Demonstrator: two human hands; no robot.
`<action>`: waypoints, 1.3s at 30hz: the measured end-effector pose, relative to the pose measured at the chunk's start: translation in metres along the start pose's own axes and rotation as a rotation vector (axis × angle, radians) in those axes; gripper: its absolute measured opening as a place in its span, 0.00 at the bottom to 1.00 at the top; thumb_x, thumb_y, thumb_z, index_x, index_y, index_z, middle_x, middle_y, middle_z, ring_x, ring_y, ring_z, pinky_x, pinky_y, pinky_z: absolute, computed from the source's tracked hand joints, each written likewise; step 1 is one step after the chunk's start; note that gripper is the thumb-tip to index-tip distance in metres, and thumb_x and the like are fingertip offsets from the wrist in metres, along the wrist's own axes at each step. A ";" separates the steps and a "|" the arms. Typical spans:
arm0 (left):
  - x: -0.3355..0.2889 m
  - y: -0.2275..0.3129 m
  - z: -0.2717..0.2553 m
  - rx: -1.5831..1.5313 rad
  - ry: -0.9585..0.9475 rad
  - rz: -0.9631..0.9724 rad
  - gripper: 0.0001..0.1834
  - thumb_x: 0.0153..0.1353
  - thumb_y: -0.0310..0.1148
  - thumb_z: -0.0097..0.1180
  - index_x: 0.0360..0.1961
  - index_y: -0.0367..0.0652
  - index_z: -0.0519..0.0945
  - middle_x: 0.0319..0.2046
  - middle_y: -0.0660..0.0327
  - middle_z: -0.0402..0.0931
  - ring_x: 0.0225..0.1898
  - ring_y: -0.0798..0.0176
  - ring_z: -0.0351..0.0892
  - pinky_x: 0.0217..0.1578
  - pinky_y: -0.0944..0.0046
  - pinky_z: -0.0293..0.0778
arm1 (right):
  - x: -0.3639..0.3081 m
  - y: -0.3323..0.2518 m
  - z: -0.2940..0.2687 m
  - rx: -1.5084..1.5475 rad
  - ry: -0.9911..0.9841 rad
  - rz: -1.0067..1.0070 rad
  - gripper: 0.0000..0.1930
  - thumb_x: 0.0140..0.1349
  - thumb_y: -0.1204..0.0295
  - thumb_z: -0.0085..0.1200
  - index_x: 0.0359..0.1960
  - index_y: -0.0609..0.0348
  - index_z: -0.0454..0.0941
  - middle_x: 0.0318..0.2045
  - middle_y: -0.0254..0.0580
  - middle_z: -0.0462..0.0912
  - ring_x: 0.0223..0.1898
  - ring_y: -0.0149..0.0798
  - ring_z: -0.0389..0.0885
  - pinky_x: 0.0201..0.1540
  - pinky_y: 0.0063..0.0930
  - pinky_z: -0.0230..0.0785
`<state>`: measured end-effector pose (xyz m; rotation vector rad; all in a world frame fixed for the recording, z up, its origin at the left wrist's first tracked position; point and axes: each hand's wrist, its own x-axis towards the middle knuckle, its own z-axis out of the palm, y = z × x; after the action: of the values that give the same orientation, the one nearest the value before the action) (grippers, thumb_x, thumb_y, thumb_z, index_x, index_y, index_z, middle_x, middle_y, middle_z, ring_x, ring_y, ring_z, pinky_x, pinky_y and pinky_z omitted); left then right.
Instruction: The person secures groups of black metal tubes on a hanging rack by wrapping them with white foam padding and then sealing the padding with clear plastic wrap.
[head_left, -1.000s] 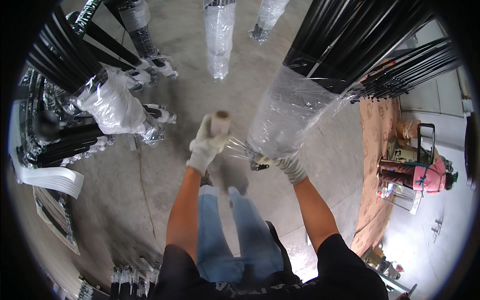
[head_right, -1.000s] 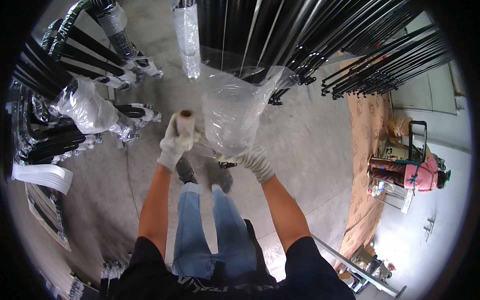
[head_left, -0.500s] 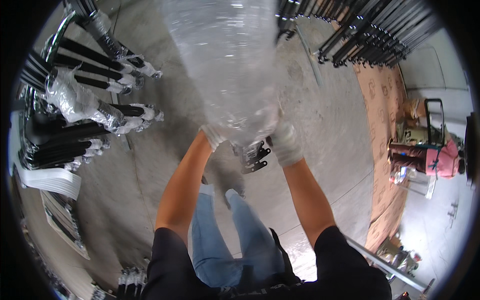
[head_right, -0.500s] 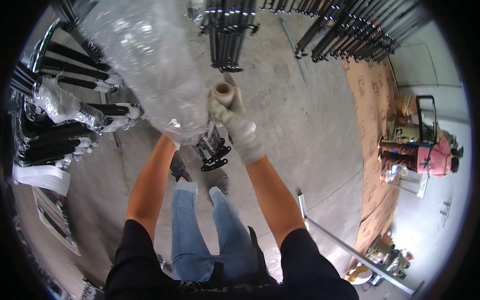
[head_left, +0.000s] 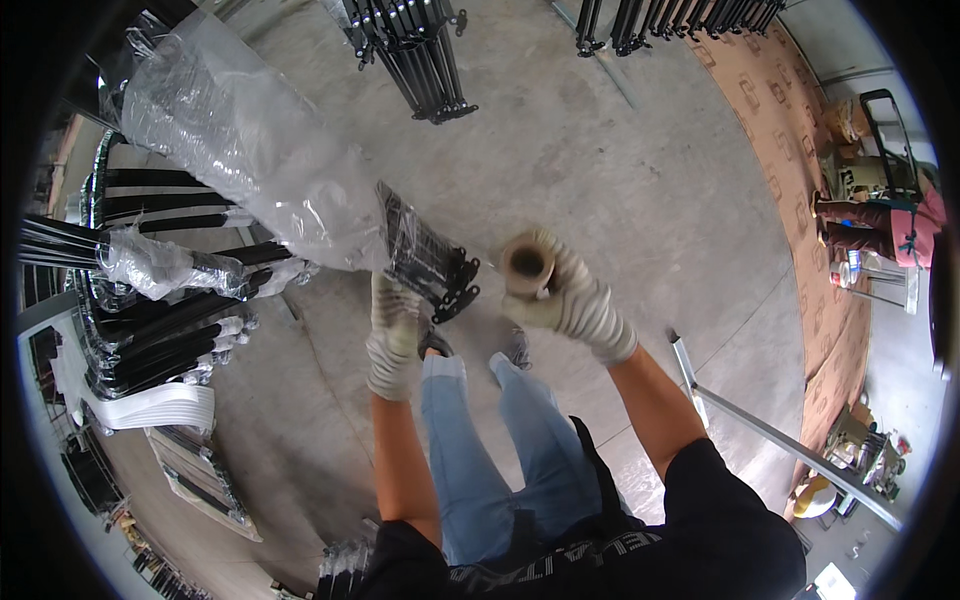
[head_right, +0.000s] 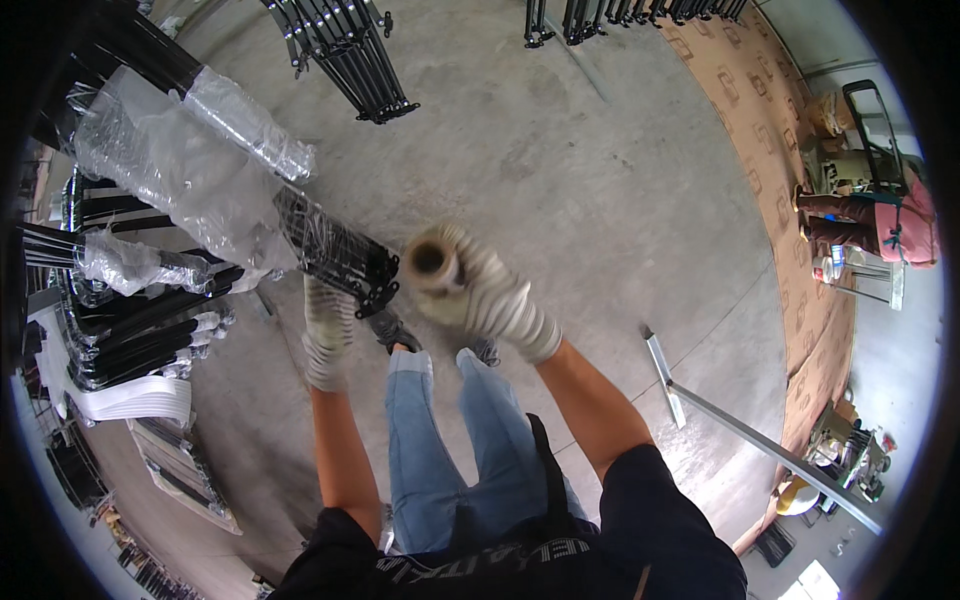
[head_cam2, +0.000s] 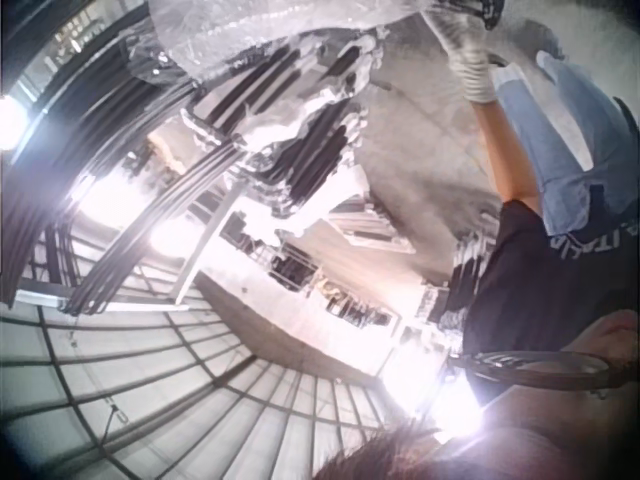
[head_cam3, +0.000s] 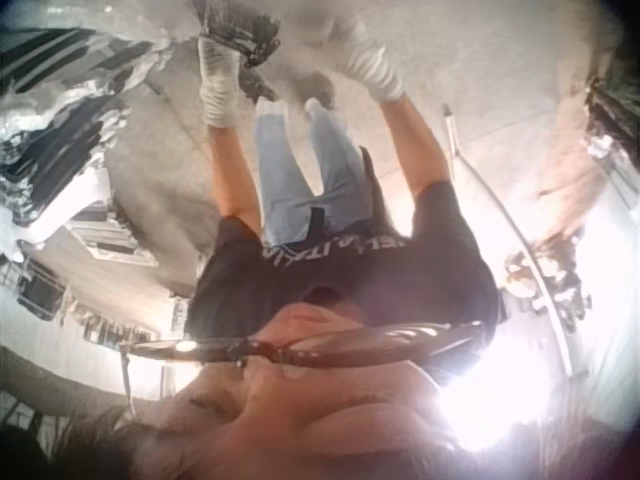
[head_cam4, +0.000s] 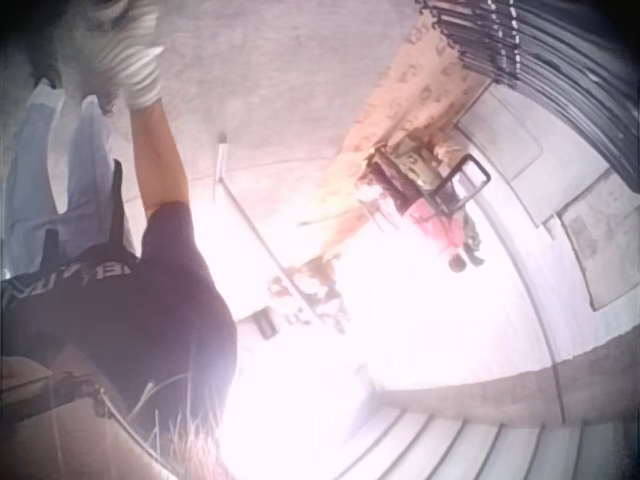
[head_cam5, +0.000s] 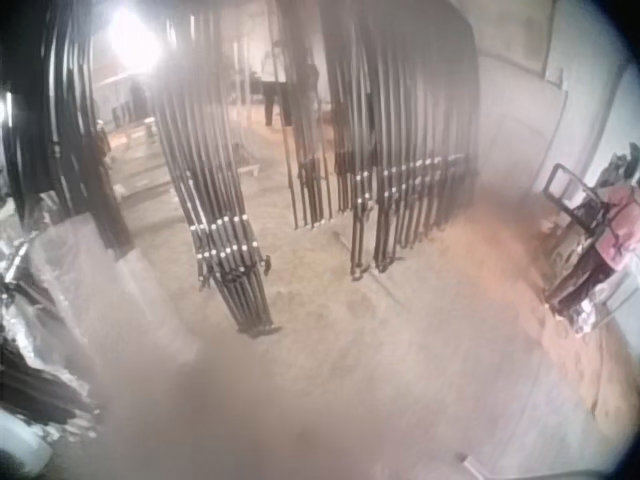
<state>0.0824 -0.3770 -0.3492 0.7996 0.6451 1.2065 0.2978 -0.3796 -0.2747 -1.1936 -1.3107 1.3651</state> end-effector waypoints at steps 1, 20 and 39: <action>0.000 0.014 0.036 0.233 0.061 0.099 0.41 0.49 0.46 0.52 0.59 0.43 0.48 0.56 0.51 0.51 0.57 0.54 0.53 0.55 0.55 0.54 | -0.004 -0.007 0.003 -0.053 -0.018 -0.041 0.22 0.40 0.76 0.58 0.41 0.57 0.68 0.35 0.38 0.72 0.36 0.32 0.72 0.39 0.25 0.67; -0.058 0.017 0.032 0.916 0.227 -0.050 0.21 0.36 0.30 0.62 0.34 0.39 0.71 0.35 0.57 0.72 0.37 0.61 0.71 0.37 0.65 0.68 | 0.071 -0.019 0.077 -0.225 -0.036 0.089 0.32 0.35 0.64 0.63 0.46 0.60 0.65 0.33 0.43 0.76 0.38 0.36 0.74 0.40 0.24 0.66; 0.066 -0.062 -0.043 0.370 0.176 -0.266 0.25 0.50 0.39 0.54 0.46 0.37 0.66 0.39 0.57 0.70 0.35 0.63 0.72 0.33 0.66 0.70 | 0.058 -0.026 0.066 -0.620 -0.113 -0.273 0.31 0.46 0.50 0.52 0.49 0.56 0.66 0.50 0.49 0.62 0.49 0.40 0.60 0.53 0.28 0.53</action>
<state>0.0986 -0.3140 -0.4255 0.8861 1.1060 0.9314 0.2224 -0.3309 -0.2541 -1.2774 -1.9850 0.8581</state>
